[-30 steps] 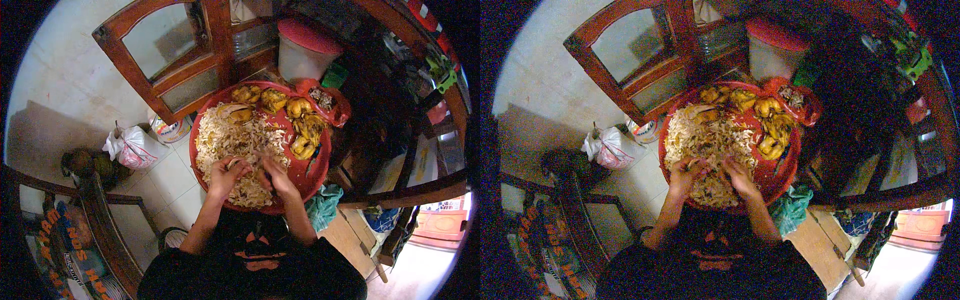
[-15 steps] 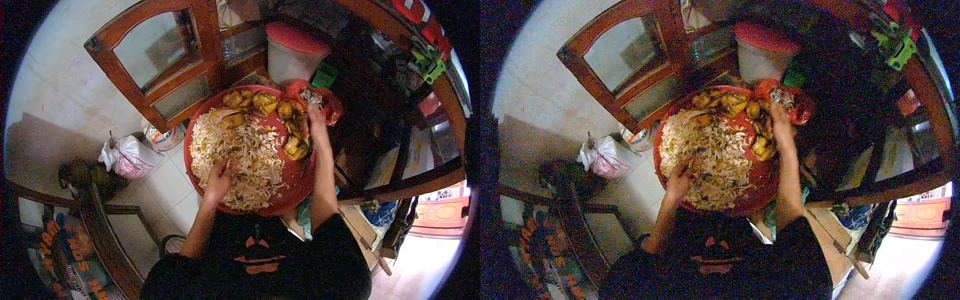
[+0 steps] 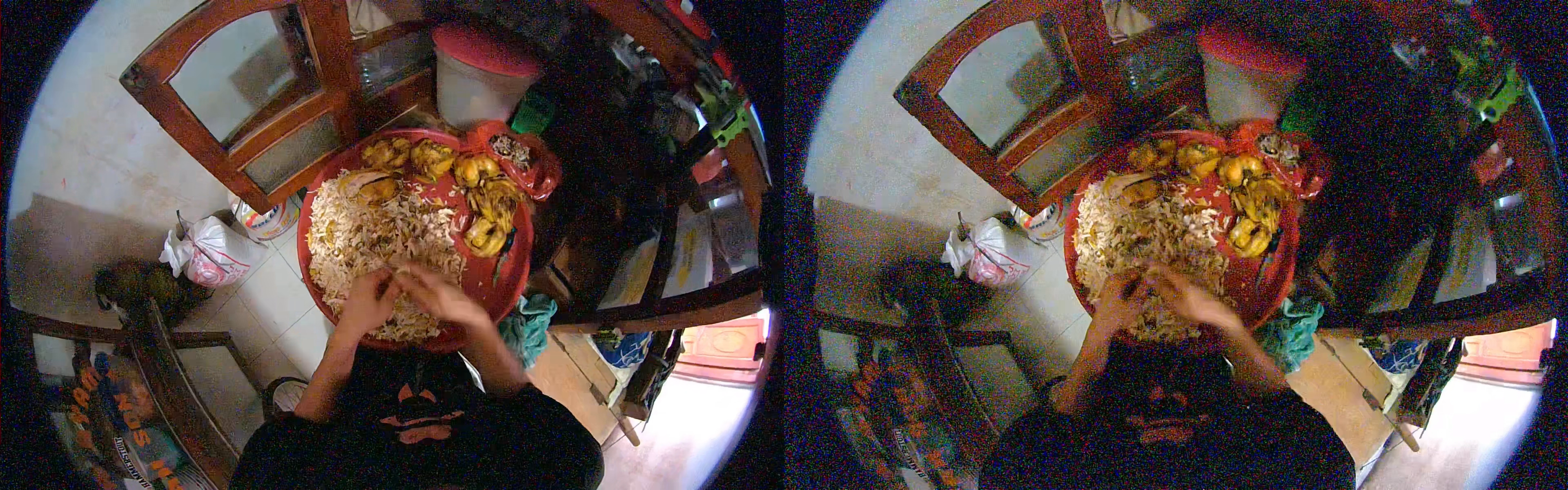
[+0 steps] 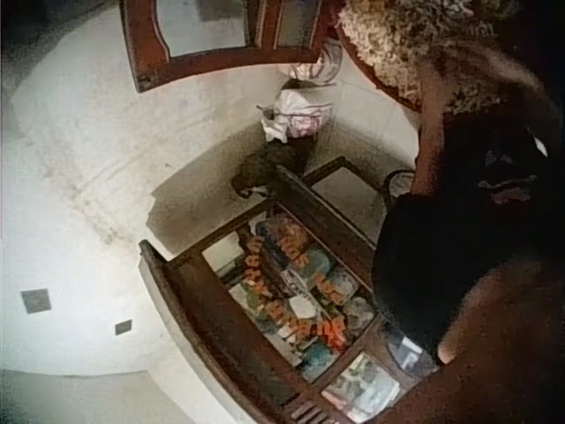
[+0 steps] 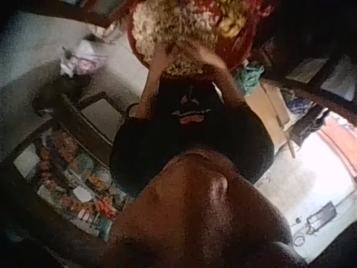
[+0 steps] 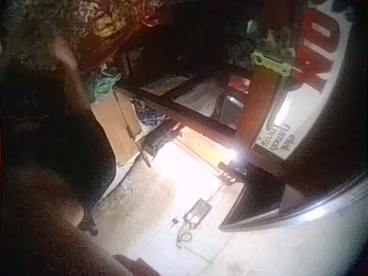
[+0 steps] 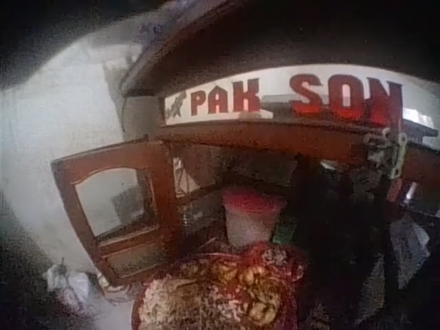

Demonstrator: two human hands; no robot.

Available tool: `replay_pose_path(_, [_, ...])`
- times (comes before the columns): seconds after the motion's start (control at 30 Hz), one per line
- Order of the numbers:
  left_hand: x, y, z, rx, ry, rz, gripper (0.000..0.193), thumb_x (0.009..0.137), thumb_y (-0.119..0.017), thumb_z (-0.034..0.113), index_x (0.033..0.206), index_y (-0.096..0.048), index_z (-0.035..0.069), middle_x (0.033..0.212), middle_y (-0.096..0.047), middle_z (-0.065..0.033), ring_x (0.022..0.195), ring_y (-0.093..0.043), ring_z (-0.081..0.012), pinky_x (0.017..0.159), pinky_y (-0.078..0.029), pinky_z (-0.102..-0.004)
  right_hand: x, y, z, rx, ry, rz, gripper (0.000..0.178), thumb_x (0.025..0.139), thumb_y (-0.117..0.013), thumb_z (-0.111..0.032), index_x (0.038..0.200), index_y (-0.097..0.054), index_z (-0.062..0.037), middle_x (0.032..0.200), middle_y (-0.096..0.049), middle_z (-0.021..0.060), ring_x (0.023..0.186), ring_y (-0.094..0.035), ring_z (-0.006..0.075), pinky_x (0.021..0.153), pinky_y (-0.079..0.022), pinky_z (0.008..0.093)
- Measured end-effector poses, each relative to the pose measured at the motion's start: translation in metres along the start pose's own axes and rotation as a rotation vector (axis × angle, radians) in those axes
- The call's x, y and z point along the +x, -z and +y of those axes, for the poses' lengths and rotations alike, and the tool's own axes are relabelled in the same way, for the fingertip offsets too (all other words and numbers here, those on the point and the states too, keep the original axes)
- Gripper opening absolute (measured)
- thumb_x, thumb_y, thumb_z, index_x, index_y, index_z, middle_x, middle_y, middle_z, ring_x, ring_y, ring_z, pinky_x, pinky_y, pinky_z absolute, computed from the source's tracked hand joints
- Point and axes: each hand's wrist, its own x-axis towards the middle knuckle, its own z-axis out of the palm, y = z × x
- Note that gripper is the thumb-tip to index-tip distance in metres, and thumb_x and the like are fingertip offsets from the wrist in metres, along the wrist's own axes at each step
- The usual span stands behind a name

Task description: Shredding cooked chicken by hand into a large tray.

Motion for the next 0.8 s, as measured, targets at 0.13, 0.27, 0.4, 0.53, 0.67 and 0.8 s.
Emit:
replay_pose_path(0.13, [0.012, 0.006, 0.027, -0.036, 0.197, -0.218, 0.015, 0.080, -0.056, 0.013, 0.089, -0.061, 0.002, 0.069, -0.060, -0.0158, 0.058, -0.058, -0.0280, 0.059, -0.047, -0.0340, 0.008, -0.022, 0.036, 0.048, -0.098, 0.290, 0.037, 0.092, -0.044, -0.024, 0.125, -0.045, -0.0057, 0.120, -0.051, 0.0167, 0.111, -0.048, 0.0332, 0.095, -0.036, 0.0373])
replay_pose_path(0.27, [0.020, 0.005, 0.026, -0.105, -0.015, -0.027, 0.020, 0.076, -0.057, 0.008, 0.095, -0.060, 0.002, 0.082, -0.060, -0.0189, 0.072, -0.058, -0.0341, 0.066, -0.047, -0.0398, 0.013, 0.011, 0.077, 0.084, -0.428, 0.469, 0.041, 0.093, -0.043, -0.031, 0.125, -0.044, -0.0063, 0.086, -0.058, 0.0118, 0.075, -0.056, 0.0281, 0.071, -0.046, 0.0358])
replay_pose_path(0.4, [0.022, 0.002, 0.013, 0.272, -0.016, -0.012, 0.028, 0.073, -0.057, 0.007, 0.101, -0.058, 0.005, 0.094, -0.057, -0.0197, 0.081, -0.056, -0.0370, 0.072, -0.047, -0.0439, -0.006, 0.040, 0.043, 0.412, -0.459, 0.396, 0.048, 0.092, -0.041, -0.038, 0.130, -0.040, -0.0088, 0.066, -0.049, 0.0050, 0.054, -0.047, 0.0154, 0.050, -0.042, 0.0277])
replay_pose_path(0.53, [0.019, -0.021, 0.030, 0.196, 0.093, -0.350, 0.028, 0.072, -0.058, 0.011, 0.099, -0.059, 0.006, 0.097, -0.056, -0.0185, 0.085, -0.055, -0.0360, 0.075, -0.047, -0.0442, -0.018, 0.042, 0.043, 0.472, -0.399, 0.398, 0.049, 0.095, -0.038, -0.034, 0.135, -0.032, -0.0066, 0.051, -0.035, -0.0031, 0.040, -0.032, 0.0058, 0.037, -0.030, 0.0204])
replay_pose_path(0.67, [0.014, -0.038, 0.052, 0.400, -0.014, -0.317, 0.029, 0.072, -0.061, 0.018, 0.098, -0.059, 0.006, 0.100, -0.054, -0.0167, 0.092, -0.054, -0.0332, 0.077, -0.047, -0.0432, -0.028, 0.033, 0.052, 0.505, -0.484, 0.414, 0.040, 0.095, -0.039, -0.034, 0.124, -0.044, -0.0082, 0.051, -0.036, -0.0037, 0.040, -0.033, 0.0057, 0.037, -0.029, 0.0204])
replay_pose_path(0.8, [0.006, -0.078, 0.004, 0.605, -0.170, -0.277, 0.032, 0.071, -0.063, 0.020, 0.098, -0.058, 0.004, 0.100, -0.054, -0.0196, 0.093, -0.053, -0.0343, 0.077, -0.046, -0.0437, -0.033, 0.028, 0.070, 0.475, -0.482, 0.304, 0.051, 0.092, -0.042, -0.044, 0.130, -0.042, -0.0096, 0.058, -0.045, -0.0009, 0.049, -0.040, 0.0086, 0.046, -0.035, 0.0245])
